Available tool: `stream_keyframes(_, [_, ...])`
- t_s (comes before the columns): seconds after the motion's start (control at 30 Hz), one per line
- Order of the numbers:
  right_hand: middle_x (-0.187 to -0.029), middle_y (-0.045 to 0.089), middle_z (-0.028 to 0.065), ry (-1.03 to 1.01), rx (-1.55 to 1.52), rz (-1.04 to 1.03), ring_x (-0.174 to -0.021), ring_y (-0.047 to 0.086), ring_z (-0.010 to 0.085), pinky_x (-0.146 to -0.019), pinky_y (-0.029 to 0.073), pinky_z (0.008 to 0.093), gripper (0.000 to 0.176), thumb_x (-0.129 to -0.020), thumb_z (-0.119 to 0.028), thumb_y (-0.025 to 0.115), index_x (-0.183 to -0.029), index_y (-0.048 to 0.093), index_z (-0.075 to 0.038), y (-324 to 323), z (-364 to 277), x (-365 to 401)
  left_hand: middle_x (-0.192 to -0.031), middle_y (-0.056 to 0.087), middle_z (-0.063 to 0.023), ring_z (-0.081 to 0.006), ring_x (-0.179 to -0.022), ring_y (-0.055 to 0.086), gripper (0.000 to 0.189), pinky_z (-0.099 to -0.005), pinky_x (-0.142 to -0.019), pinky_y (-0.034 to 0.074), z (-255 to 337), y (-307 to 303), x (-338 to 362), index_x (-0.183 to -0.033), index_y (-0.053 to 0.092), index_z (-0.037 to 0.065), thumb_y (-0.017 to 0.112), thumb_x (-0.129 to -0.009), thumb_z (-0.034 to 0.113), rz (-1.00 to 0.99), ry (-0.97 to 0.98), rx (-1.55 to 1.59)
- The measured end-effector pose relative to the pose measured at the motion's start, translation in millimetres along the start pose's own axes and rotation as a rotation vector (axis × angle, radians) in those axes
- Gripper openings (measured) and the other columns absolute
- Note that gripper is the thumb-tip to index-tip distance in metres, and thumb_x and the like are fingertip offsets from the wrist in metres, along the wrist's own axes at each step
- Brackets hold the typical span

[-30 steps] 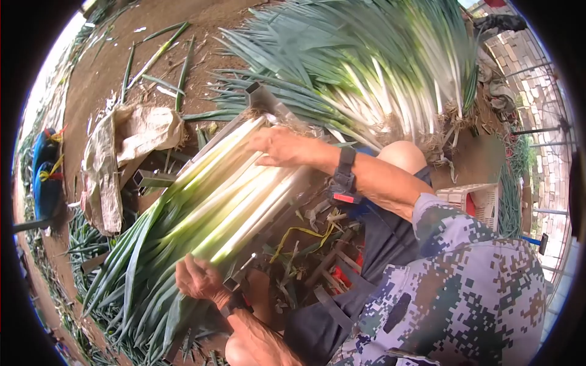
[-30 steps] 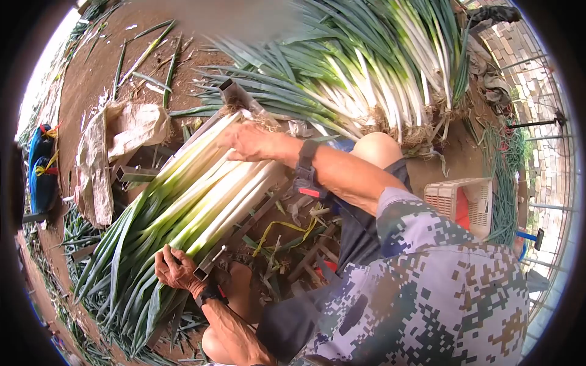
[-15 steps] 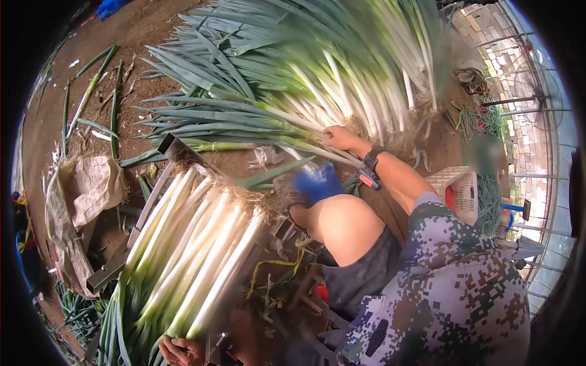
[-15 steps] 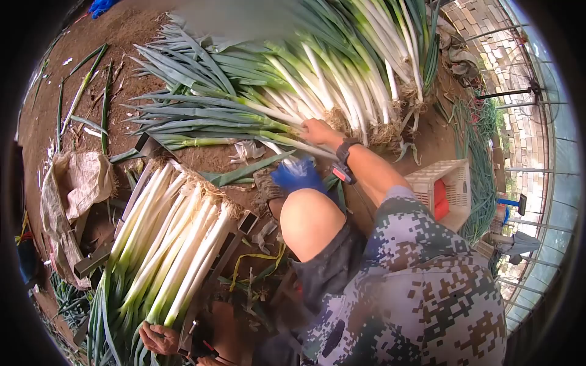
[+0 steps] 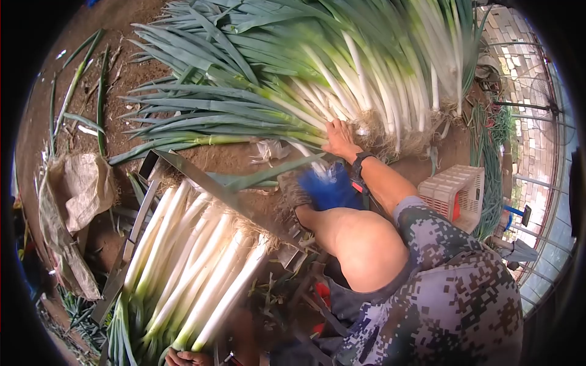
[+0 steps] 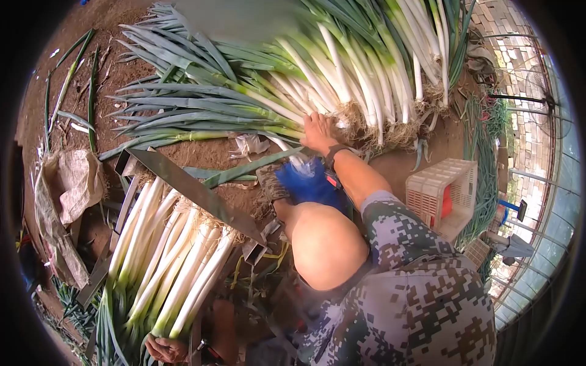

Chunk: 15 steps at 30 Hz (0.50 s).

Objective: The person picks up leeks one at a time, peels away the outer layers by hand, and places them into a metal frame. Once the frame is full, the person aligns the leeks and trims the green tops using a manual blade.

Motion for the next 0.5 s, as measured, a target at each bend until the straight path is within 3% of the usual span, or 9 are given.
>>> stream_keyframes(0.07, [-0.122,0.053,0.0215,0.001,-0.081,0.075,-0.116,0.054,0.0391,-0.089,0.047,0.0531,0.068,-0.065,-0.026,0.08,-0.119,0.046,-0.001,5,-5,1,-0.113,0.068,-0.0165,-0.0336,-0.105,0.064,0.027,-0.0436,-0.091,0.049,-3,-2,3,-0.108,0.074,0.004,0.053,-0.097,0.019,-0.107,0.059,-0.059])
stream_keyframes(0.17, [-0.105,0.062,0.0254,0.084,-0.122,-0.053,-0.096,0.064,0.0424,-0.081,0.051,0.0499,0.065,-0.067,-0.028,0.077,-0.116,0.046,0.002,-2,-14,7,-0.111,0.068,-0.0194,-0.0359,-0.103,0.063,0.03,-0.0452,-0.092,0.047,-7,-4,7,-0.108,0.073,0.002,0.05,-0.098,0.019,-0.15,-0.009,-0.114])
stream_keyframes(0.27, [-0.091,0.066,0.027,0.02,-0.087,-0.152,-0.085,0.066,0.0446,-0.08,0.053,0.0478,0.067,-0.068,-0.032,0.074,-0.115,0.046,0.004,-28,-22,23,-0.11,0.068,-0.0186,-0.0347,-0.102,0.063,0.029,-0.0439,-0.09,0.047,0,0,9,-0.108,0.073,0.003,0.051,-0.096,0.017,-0.098,-0.011,-0.075])
stream_keyframes(0.4, [-0.094,0.067,0.029,-0.127,-0.206,-0.11,-0.09,0.066,0.0458,-0.082,0.053,0.0474,0.073,-0.067,-0.035,0.074,-0.121,0.046,0.005,-82,-38,68,-0.114,0.065,-0.0189,-0.0348,-0.103,0.061,0.028,-0.0451,-0.089,0.048,-7,6,17,-0.109,0.073,0.004,0.054,-0.092,0.016,-0.103,-0.043,-0.055])
stream_keyframes(0.5, [-0.094,0.068,0.024,-0.258,-0.365,-0.141,-0.088,0.067,0.0395,-0.08,0.053,0.0427,0.081,-0.066,-0.031,0.077,-0.131,0.044,0.005,-111,-37,89,-0.113,0.067,-0.0171,-0.0347,-0.102,0.062,0.026,-0.0453,-0.088,0.048,-3,11,21,-0.107,0.074,0.004,0.057,-0.09,0.014,-0.072,-0.065,0.002])
Point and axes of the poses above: each hand's wrist, its own x-axis away from the middle knuckle, its own y-axis out of the palm, z = x × y, the point moved 2 cm from there along -x, towards the middle knuckle
